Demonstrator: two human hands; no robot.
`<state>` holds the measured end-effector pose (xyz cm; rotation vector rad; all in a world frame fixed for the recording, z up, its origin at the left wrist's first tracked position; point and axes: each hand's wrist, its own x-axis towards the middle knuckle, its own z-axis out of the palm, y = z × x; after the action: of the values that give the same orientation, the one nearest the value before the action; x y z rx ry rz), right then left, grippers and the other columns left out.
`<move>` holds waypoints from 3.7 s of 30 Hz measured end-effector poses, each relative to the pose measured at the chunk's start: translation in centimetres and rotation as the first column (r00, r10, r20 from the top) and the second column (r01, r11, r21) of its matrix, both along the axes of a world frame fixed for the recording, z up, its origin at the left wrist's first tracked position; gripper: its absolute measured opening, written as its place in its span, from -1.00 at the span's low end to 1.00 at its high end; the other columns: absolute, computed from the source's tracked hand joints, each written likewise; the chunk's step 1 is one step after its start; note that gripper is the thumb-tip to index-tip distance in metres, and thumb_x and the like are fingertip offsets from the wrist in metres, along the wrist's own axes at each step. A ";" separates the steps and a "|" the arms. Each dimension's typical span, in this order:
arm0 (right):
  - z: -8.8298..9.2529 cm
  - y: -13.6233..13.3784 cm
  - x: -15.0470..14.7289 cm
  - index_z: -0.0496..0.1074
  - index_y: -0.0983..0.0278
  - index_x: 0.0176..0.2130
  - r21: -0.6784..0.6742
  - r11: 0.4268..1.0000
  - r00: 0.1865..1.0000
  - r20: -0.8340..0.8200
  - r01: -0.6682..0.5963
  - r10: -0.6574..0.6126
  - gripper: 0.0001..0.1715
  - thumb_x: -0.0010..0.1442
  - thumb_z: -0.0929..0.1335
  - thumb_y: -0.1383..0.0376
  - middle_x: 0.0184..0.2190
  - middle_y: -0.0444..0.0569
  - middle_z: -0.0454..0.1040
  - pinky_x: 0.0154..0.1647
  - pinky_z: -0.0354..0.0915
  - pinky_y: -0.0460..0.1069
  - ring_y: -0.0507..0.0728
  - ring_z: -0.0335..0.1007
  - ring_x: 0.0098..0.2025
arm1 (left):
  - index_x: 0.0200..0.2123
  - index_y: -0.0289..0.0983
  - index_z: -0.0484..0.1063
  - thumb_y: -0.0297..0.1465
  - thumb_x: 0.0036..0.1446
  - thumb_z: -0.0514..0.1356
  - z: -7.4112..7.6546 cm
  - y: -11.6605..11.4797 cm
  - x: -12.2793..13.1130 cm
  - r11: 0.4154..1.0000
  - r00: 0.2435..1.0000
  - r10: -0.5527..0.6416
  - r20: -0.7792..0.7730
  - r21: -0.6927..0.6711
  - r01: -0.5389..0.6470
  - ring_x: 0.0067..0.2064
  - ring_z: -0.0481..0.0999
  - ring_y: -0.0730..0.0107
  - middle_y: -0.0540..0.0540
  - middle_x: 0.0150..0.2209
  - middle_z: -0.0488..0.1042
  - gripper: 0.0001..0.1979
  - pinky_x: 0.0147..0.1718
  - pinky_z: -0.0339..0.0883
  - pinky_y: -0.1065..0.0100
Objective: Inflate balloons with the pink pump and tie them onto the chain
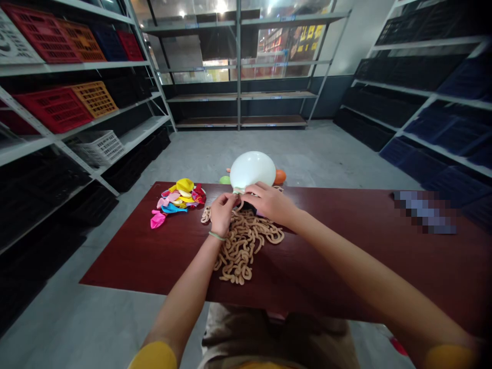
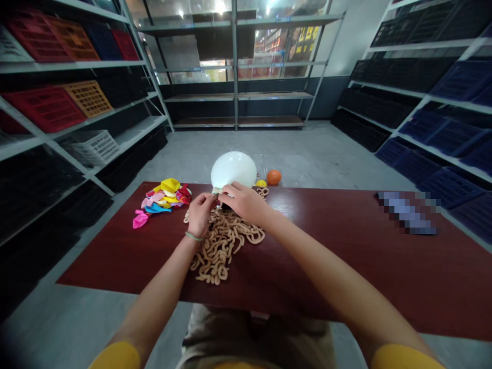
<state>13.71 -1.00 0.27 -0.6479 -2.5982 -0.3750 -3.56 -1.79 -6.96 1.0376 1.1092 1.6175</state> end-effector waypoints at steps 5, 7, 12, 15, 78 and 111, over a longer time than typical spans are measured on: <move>-1.2 0.2 -0.2 0.39 0.28 0.01 0.151 0.986 0.990 0.103 0.077 -0.093 -0.70 0.35 0.20 0.35 -0.05 0.08 0.42 -0.16 0.20 0.08 0.18 0.25 -0.13 | -0.48 -0.31 0.45 -0.25 -0.02 0.34 0.2 -0.1 0.3 0.999 0.991 -0.031 0.127 -0.004 0.032 -0.37 0.45 0.47 0.01 -0.45 0.47 -0.77 -0.18 0.40 0.35; -1.6 0.4 -0.4 0.38 0.28 0.02 0.198 0.975 0.985 0.121 0.099 -0.125 -0.70 0.35 0.20 0.35 -0.04 0.08 0.42 -0.19 0.17 0.08 0.18 0.24 -0.14 | -0.49 -0.31 0.44 -0.27 -0.03 0.34 0.3 -0.2 0.3 1.000 0.990 -0.027 0.137 -0.005 0.028 -0.37 0.46 0.48 0.01 -0.45 0.47 -0.77 -0.17 0.40 0.34; -2.2 1.1 -0.4 0.40 0.25 0.00 0.179 0.979 0.989 0.086 0.100 -0.117 -0.69 0.35 0.19 0.38 -0.12 0.05 0.46 -0.22 0.14 0.07 0.17 0.25 -0.17 | -0.49 -0.31 0.42 -0.28 -0.01 0.33 0.6 -0.3 0.2 1.000 0.993 -0.026 0.113 -0.003 0.026 -0.38 0.47 0.50 0.03 -0.47 0.46 -0.77 -0.21 0.41 0.39; -2.4 1.2 -0.2 0.41 0.21 0.01 0.106 0.993 0.998 0.014 0.060 -0.062 -0.68 0.36 0.19 0.37 -0.12 0.03 0.46 -0.19 0.17 0.07 0.17 0.27 -0.15 | -0.45 -0.32 0.42 -0.27 0.02 0.32 0.8 -0.4 0.1 0.997 0.991 -0.065 0.121 -0.023 0.068 -0.35 0.52 0.48 0.00 -0.44 0.50 -0.77 -0.21 0.43 0.39; -3.1 2.2 0.3 0.38 0.17 -0.22 -0.341 0.930 0.779 -0.617 -0.136 -0.112 -0.78 0.37 0.18 0.30 -0.29 -0.04 0.44 -0.11 0.25 0.06 0.13 0.33 -0.17 | -0.23 -0.23 0.48 -0.26 0.22 0.14 1.4 -1.1 -0.9 0.963 0.857 -0.256 -0.447 -0.045 0.264 -0.37 0.51 0.39 -0.04 -0.36 0.53 -0.81 -0.31 0.34 0.40; -1.9 1.5 0.3 0.39 0.22 -0.29 -0.412 0.907 0.935 -0.350 -0.090 -0.066 -0.85 0.32 0.25 0.33 -0.34 -0.05 0.41 -0.13 0.22 0.05 0.13 0.25 -0.19 | -0.35 -0.32 0.52 -0.20 0.02 0.33 0.4 -0.6 -0.4 0.977 0.983 -0.178 0.038 -0.112 0.181 -0.45 0.45 0.51 -0.03 -0.42 0.50 -0.72 -0.35 0.39 0.41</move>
<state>13.99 0.45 -1.67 -0.7583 -2.3339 0.3040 -3.91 -2.40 -6.54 1.0065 1.0462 1.4042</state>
